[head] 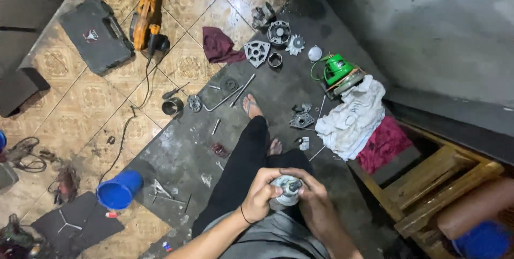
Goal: The person assembles a starter motor by hand in a workshop. They insert a cylindrical component into a larger metal housing, align the parts, and press them together to fit.
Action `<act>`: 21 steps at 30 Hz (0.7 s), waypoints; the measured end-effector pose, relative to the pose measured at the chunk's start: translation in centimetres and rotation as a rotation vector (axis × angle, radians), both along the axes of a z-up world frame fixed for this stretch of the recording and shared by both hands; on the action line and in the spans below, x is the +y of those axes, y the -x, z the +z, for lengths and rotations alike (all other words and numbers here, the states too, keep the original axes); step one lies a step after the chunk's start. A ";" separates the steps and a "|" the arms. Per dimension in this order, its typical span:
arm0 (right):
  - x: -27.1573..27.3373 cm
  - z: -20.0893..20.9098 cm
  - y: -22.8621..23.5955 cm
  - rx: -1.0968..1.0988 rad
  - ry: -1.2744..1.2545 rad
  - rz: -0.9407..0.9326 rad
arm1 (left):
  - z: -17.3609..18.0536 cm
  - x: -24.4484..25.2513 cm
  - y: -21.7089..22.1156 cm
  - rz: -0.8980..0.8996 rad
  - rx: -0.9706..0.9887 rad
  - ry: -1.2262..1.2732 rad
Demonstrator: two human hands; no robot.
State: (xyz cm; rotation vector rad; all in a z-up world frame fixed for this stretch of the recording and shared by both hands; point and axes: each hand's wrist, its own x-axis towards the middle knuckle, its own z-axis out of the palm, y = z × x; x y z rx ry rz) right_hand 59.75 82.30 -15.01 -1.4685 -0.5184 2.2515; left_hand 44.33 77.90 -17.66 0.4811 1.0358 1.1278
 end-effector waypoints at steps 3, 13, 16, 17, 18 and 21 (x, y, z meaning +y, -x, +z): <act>1.7 -1.0 1.8 0.023 -0.063 0.006 | -1.4 1.7 1.0 0.036 0.042 -0.009; 5.7 -2.2 4.1 0.053 0.045 0.078 | -3.5 4.1 2.3 0.107 0.049 0.043; 6.4 -2.8 4.5 0.056 -0.065 0.131 | -4.6 4.1 2.1 0.170 0.063 0.058; 6.4 -3.2 4.3 0.009 -0.202 0.189 | -5.0 4.1 1.7 0.241 0.044 0.102; 6.6 -3.8 4.2 -0.035 -0.345 0.247 | -5.6 4.3 1.5 0.315 0.028 0.141; 8.9 -2.8 4.9 -0.203 -0.779 0.384 | -5.9 6.0 1.1 0.463 0.065 0.221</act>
